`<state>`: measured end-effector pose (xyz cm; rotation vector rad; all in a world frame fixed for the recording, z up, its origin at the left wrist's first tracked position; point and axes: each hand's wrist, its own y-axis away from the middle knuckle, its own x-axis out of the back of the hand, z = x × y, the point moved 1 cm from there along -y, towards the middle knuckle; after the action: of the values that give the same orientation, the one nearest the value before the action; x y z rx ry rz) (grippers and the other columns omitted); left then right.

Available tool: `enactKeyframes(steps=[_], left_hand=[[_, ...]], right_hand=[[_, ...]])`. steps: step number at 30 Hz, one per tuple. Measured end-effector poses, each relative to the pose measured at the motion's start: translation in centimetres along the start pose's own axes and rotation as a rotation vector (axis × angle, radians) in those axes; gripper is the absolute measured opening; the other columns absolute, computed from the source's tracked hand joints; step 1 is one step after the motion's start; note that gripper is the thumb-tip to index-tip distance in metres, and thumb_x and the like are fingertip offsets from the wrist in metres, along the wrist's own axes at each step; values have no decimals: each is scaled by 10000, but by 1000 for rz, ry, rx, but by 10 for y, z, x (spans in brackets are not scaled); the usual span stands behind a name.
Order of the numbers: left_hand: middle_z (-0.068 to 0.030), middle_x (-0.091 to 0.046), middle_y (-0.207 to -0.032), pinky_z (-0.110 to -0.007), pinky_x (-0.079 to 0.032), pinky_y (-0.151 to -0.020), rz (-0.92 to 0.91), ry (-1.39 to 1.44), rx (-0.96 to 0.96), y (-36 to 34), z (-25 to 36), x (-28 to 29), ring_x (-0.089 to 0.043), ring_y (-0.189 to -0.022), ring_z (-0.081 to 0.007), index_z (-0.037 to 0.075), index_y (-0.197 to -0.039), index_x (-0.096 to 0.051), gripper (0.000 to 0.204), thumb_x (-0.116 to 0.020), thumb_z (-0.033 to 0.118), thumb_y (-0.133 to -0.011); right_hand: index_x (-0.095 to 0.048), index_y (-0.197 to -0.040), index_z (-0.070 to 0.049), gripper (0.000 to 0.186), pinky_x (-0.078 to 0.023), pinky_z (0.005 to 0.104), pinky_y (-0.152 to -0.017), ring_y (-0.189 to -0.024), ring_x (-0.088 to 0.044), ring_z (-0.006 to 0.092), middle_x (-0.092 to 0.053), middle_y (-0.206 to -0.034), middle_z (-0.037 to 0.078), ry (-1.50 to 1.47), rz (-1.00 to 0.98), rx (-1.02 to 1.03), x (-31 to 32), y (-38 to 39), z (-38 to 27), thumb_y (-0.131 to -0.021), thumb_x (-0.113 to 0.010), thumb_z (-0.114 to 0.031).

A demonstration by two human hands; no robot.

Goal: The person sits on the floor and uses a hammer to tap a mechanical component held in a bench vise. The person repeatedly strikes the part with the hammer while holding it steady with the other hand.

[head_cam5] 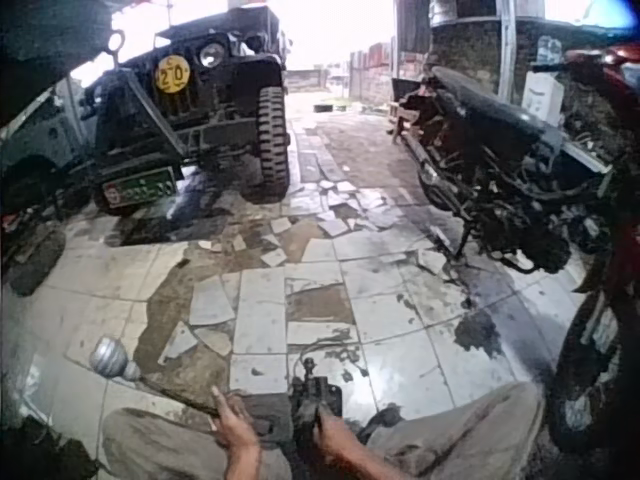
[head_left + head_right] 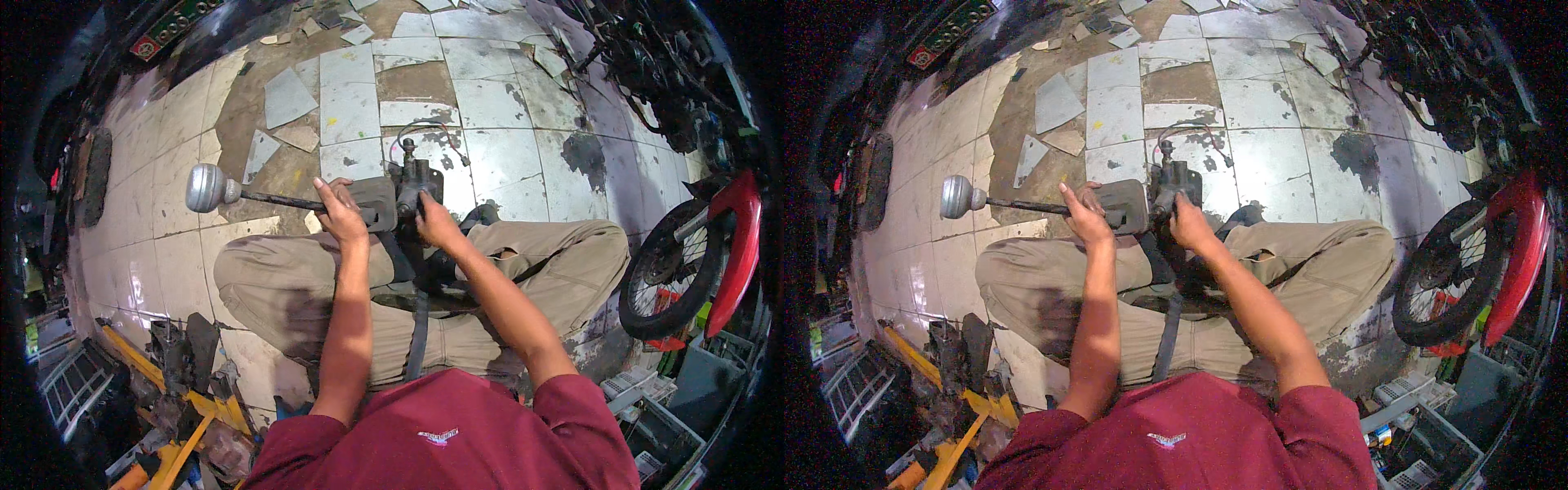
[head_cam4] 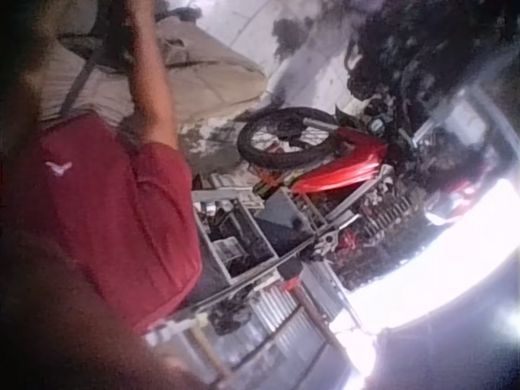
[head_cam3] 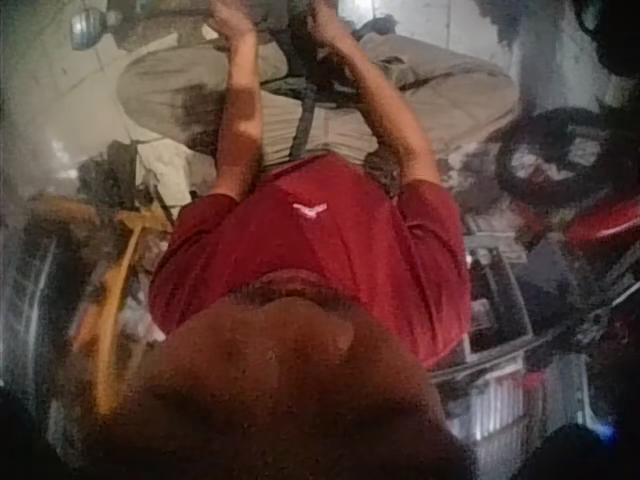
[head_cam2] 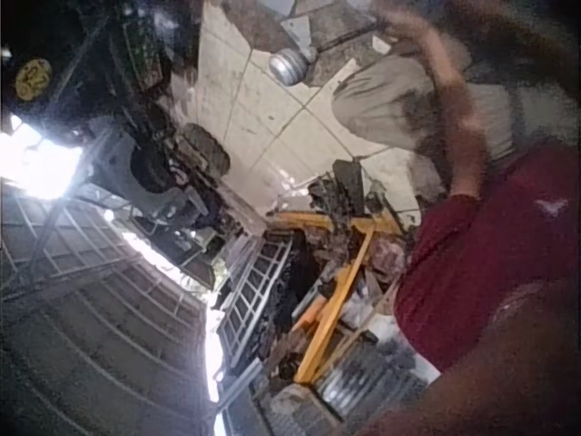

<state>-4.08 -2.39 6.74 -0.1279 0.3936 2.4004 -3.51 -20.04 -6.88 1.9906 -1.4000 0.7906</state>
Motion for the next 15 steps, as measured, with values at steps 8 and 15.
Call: enactKeyframes(steps=[8,15], left_hand=[[-12,-300,-467,-288,-385,-635,44,-9,-75,-6,5,0,-332,-465,-138,132,-470,-256,626,-387,516,-947],[33,-277,-463,-245,-307,-528,-18,-1,-187,-12,-4,2,-278,-441,-79,46,-578,-449,586,-344,458,-982]], right_hand=[[-534,-1134,16,295,-471,453,-790,-908,-601,416,-617,-950,273,-187,199,-242,45,-16,-3,-897,-511,-157],[-378,-1292,37,498,-437,502,-870,-1004,-523,450,-541,-1000,306,-104,29,-87,5,6,-13,-825,-517,-68]])
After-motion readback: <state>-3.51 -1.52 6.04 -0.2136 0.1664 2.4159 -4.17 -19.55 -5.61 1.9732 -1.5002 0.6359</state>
